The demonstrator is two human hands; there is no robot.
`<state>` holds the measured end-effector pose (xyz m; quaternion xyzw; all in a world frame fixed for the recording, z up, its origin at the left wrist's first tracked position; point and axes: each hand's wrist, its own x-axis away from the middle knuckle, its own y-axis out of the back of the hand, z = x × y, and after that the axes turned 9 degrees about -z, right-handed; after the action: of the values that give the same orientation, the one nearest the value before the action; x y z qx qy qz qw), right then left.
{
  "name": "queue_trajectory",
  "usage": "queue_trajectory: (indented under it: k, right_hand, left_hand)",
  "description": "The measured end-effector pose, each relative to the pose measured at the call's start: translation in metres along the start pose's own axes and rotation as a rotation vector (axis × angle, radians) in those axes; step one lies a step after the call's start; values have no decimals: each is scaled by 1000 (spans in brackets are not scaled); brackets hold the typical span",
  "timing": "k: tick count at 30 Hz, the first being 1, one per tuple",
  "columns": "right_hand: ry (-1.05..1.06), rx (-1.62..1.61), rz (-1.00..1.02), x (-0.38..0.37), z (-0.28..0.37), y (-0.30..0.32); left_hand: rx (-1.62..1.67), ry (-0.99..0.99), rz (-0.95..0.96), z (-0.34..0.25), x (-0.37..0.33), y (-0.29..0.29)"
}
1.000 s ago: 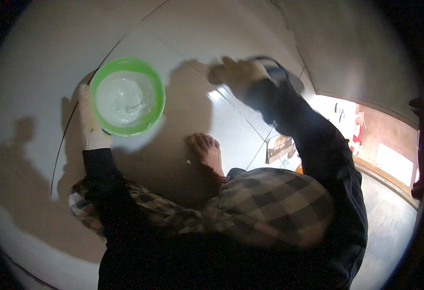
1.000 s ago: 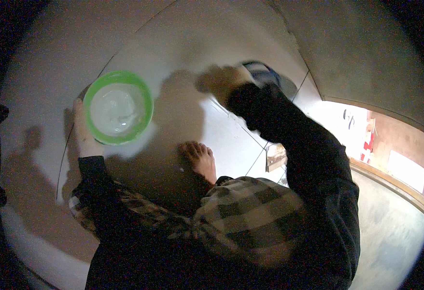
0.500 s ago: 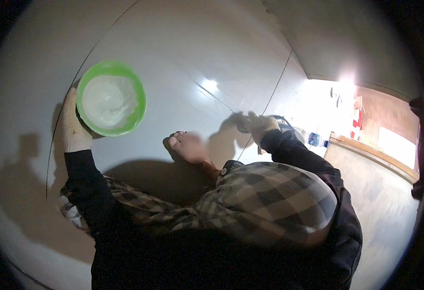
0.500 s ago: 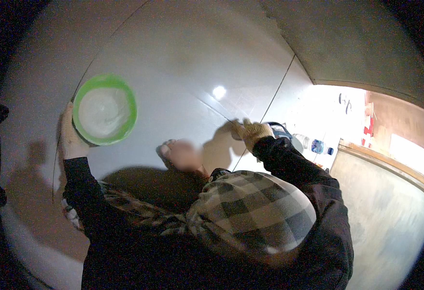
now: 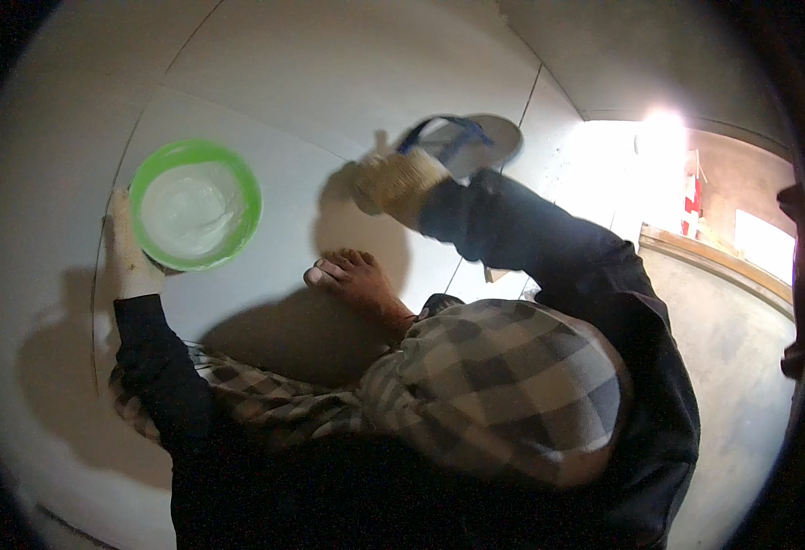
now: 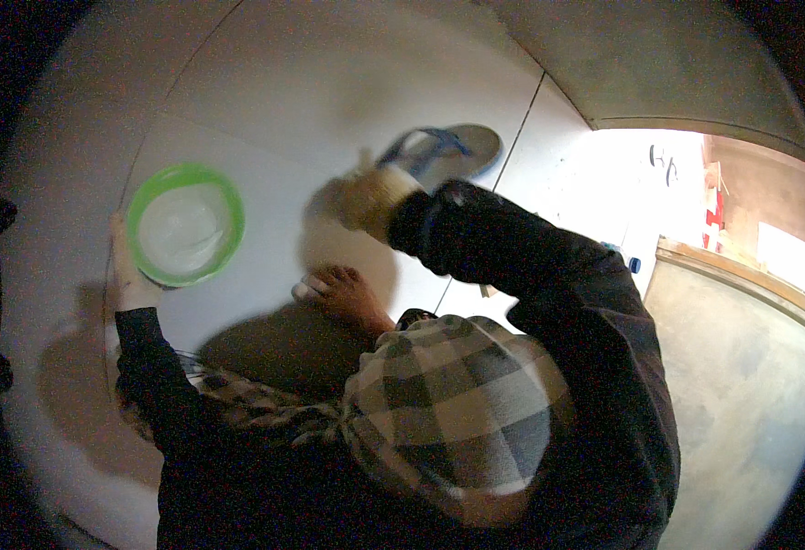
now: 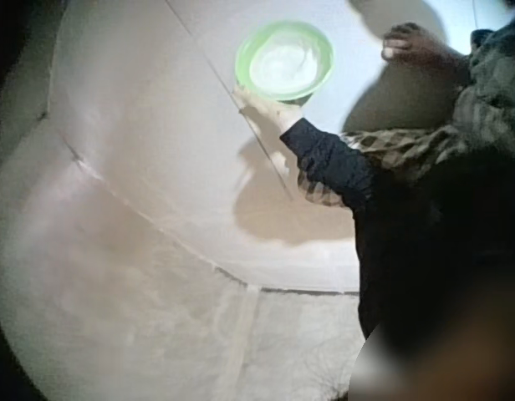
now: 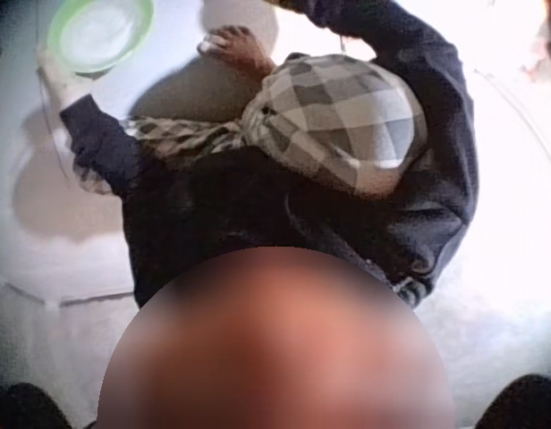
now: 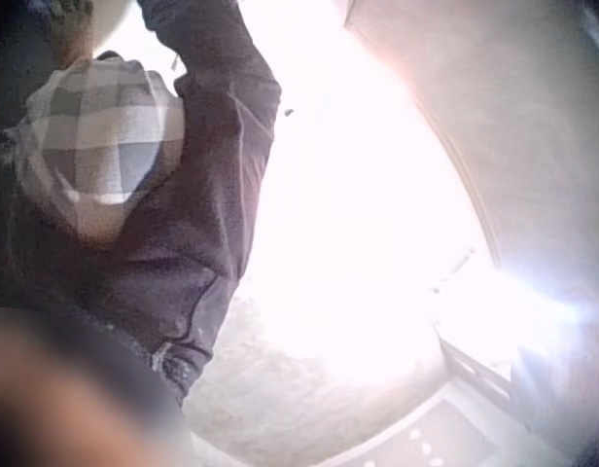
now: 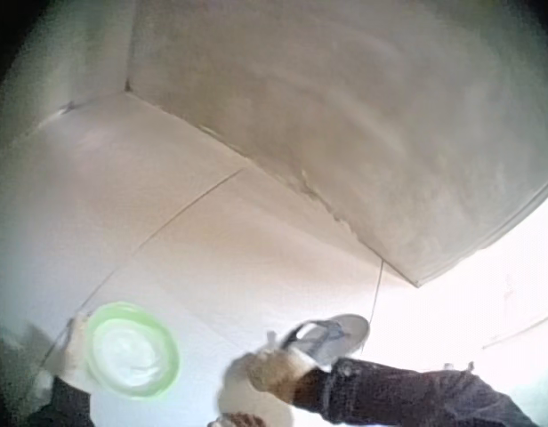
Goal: The person scoops white grout from a green bowl with a trowel and spreads it into the gaps between floor tiles. They repeatedly dip the trowel into the bowl and apply the grout along the tile seams.
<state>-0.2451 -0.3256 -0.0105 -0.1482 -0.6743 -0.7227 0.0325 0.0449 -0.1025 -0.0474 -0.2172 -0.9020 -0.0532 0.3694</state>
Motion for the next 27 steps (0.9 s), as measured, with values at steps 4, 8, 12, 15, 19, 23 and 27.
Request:
queue_trajectory:
  k: [4, 8, 12, 15, 19, 23, 27]
  right_hand:
    - [-158, 14, 442, 60, 2, 1]
    - [-204, -99, 666, 72, -28, 17]
    - [-346, -486, 235, 48, -39, 37]
    - [-359, -822, 177, 22, -39, 45]
    - [-414, -1352, 147, 9, -47, 38]
    - [-547, -1428, 36, 16, -53, 5]
    - [-521, -1173, -329, 28, -39, -23]
  left_hand:
    - [-253, -361, 35, 20, -10, 6]
    - [-82, -121, 176, 30, -22, 5]
    - [-67, -89, 261, 39, -6, -7]
    - [27, -89, 375, 35, 10, -19]
    - [89, 185, 483, 28, 32, -27]
    - [83, 226, 489, 32, 46, -29]
    - [129, 187, 533, 37, 47, -33]
